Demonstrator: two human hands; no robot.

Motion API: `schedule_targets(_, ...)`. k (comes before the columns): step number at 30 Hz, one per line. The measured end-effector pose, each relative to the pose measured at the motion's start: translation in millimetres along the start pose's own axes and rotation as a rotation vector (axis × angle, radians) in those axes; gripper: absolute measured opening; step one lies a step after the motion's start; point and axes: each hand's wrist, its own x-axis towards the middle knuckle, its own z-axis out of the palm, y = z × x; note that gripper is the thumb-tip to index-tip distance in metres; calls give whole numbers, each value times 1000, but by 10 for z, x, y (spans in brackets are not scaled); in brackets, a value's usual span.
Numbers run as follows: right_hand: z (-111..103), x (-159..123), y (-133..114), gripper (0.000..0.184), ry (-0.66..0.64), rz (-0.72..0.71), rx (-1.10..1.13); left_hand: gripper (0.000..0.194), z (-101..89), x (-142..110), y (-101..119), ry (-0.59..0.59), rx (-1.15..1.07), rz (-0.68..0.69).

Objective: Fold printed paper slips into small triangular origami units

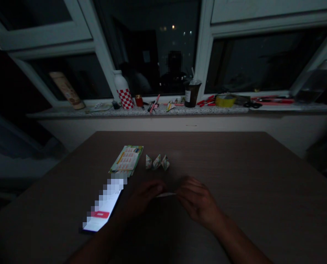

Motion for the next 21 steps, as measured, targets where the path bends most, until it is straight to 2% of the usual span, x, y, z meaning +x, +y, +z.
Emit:
schedule_targets(4,-7,4,-15,12,-63,34,-12,28,-56,-54,48,14,514,278)
schedule_targets(7,3,-4,-28,13,-97,42,-11,23,-13,-56,3,-50,708,377)
schedule_targets(13,54,-56,-89,19,10,108,73,25,57,-58,-58,-13,660,349)
schedule_targets(17,75,-67,-129,16,-5,210,165,26,53,-65,-45,-61,508,252)
schedule_targets(21,67,-21,-149,14,-3,253,167,23,11,-63,-6,-39,415,191)
